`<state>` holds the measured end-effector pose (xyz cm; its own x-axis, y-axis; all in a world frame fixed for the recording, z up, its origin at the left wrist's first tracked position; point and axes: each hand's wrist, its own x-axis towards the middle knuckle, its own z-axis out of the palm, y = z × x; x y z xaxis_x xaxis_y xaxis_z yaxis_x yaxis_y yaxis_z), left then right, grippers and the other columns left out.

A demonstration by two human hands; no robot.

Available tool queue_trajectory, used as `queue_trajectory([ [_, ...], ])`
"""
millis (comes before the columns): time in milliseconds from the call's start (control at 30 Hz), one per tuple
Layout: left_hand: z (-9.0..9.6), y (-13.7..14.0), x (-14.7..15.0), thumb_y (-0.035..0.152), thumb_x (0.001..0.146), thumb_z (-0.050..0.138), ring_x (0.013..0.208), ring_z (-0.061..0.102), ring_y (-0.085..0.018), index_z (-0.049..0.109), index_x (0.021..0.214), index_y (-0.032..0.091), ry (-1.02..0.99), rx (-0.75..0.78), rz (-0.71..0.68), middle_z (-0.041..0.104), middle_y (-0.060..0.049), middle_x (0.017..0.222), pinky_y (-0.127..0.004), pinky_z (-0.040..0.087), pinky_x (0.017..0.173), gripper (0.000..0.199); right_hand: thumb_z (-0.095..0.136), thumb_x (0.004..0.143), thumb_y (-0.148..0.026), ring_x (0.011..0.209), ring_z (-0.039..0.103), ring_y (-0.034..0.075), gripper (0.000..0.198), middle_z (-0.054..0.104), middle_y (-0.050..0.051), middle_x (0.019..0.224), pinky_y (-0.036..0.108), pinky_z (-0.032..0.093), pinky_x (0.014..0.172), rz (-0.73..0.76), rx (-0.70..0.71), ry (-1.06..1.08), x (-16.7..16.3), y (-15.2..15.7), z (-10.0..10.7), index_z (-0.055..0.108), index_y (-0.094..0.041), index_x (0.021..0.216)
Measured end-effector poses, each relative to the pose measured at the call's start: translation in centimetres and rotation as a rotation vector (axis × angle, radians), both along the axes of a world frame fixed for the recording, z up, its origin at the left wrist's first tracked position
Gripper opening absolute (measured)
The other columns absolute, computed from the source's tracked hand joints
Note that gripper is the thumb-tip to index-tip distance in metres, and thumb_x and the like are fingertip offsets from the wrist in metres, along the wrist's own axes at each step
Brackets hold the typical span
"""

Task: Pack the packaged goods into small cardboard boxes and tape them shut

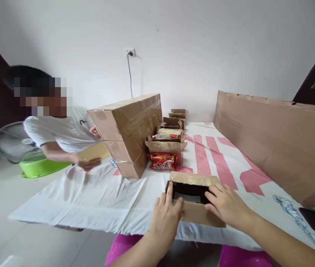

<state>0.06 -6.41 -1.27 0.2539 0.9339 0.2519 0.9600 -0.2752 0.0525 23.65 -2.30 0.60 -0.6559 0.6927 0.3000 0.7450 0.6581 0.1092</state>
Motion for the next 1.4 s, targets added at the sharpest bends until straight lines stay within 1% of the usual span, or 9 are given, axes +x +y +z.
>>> queue_trajectory([
  [267,-0.7,1.0,-1.0,0.037,0.076,0.075,0.107,0.056,-0.032,0.061,0.108,0.024,-0.006,0.002,0.09,0.053,-0.014,0.131,-0.044,0.048,0.085,0.037,0.056,0.086,-0.007,0.082,0.055,0.025,0.019,0.066,0.006,0.079,0.039,0.039,0.076,-0.191,0.113,-0.082,1.8,0.2,0.8,0.069,-0.019,0.081],
  [400,0.3,1.7,-1.3,0.048,0.074,0.075,0.095,0.058,-0.033,0.064,0.101,0.018,0.011,-0.093,0.079,0.065,-0.014,0.1,-0.044,0.046,0.081,0.042,0.051,0.082,0.001,0.083,0.058,0.023,0.028,0.068,0.008,0.086,0.036,0.045,0.073,-0.149,0.077,-0.157,1.2,0.3,0.3,0.07,-0.018,0.088],
  [533,1.6,2.6,-1.9,0.059,0.07,0.074,0.098,0.059,-0.036,0.068,0.095,0.016,0.043,-0.171,0.033,0.067,-0.016,0.098,-0.045,0.045,0.082,0.05,0.045,0.082,0.005,0.089,0.063,0.023,0.04,0.071,0.009,0.098,0.034,0.053,0.074,-0.139,0.045,-0.199,0.6,0.8,-0.2,0.069,-0.016,0.106],
  [733,2.1,4.4,-2.1,0.064,0.059,0.079,0.1,0.062,-0.038,0.047,0.138,0.011,0.064,-0.229,0.016,0.07,-0.02,0.103,-0.042,0.044,0.082,0.1,0.053,0.08,0.001,0.105,0.063,0.03,0.064,0.042,0.015,0.151,0.045,0.056,0.081,-0.258,0.029,-0.16,0.9,1.5,-0.5,0.047,-0.019,0.14],
  [867,1.9,4.9,-1.9,0.062,0.059,0.08,0.097,0.065,-0.036,0.035,0.146,0.014,0.086,-0.233,0.028,0.071,-0.02,0.103,-0.04,0.044,0.082,0.11,0.069,0.075,-0.012,0.124,0.053,0.034,0.076,0.038,0.021,0.152,0.047,0.051,0.094,-0.271,-0.145,-0.028,1.1,2.3,-0.1,0.039,-0.014,0.144],
  [1100,2.6,5.7,-2.0,0.06,0.057,0.081,0.097,0.068,-0.038,0.016,0.151,0.001,0.048,-0.35,0.105,0.072,-0.023,0.101,-0.038,0.045,0.082,0.128,0.043,0.089,-0.01,0.104,0.065,0.026,0.045,0.068,0.014,0.114,0.04,0.053,0.088,-0.377,0.004,0.259,0.9,5.2,-1.6,0.05,-0.011,0.133],
  [1233,1.9,5.9,-2.7,0.067,0.056,0.077,0.102,0.066,-0.039,0.036,0.143,0.005,-0.046,-0.39,0.096,0.071,-0.022,0.106,-0.038,0.046,0.083,0.114,0.04,0.089,-0.01,0.102,0.065,0.027,0.037,0.066,0.014,0.116,0.04,0.054,0.084,-0.455,0.133,0.355,1.8,5.3,-2.7,0.062,-0.016,0.118],
  [1333,1.1,5.8,-3.1,0.07,0.058,0.074,0.101,0.065,-0.038,0.041,0.139,0.009,-0.088,-0.382,0.092,0.07,-0.02,0.107,-0.038,0.046,0.082,0.107,0.047,0.09,-0.017,0.12,0.054,0.036,0.025,0.06,0.017,0.13,0.052,0.044,0.097,-0.451,0.219,0.242,2.2,4.8,-2.4,0.07,-0.018,0.099],
  [1400,0.8,5.7,-3.2,0.07,0.059,0.073,0.1,0.065,-0.037,0.042,0.138,0.009,-0.099,-0.37,0.087,0.07,-0.02,0.106,-0.039,0.046,0.083,0.104,0.049,0.09,-0.017,0.126,0.05,0.035,0.029,0.058,0.015,0.135,0.054,0.036,0.106,-0.379,0.168,0.148,2.0,4.7,-1.9,0.069,-0.018,0.11],
])
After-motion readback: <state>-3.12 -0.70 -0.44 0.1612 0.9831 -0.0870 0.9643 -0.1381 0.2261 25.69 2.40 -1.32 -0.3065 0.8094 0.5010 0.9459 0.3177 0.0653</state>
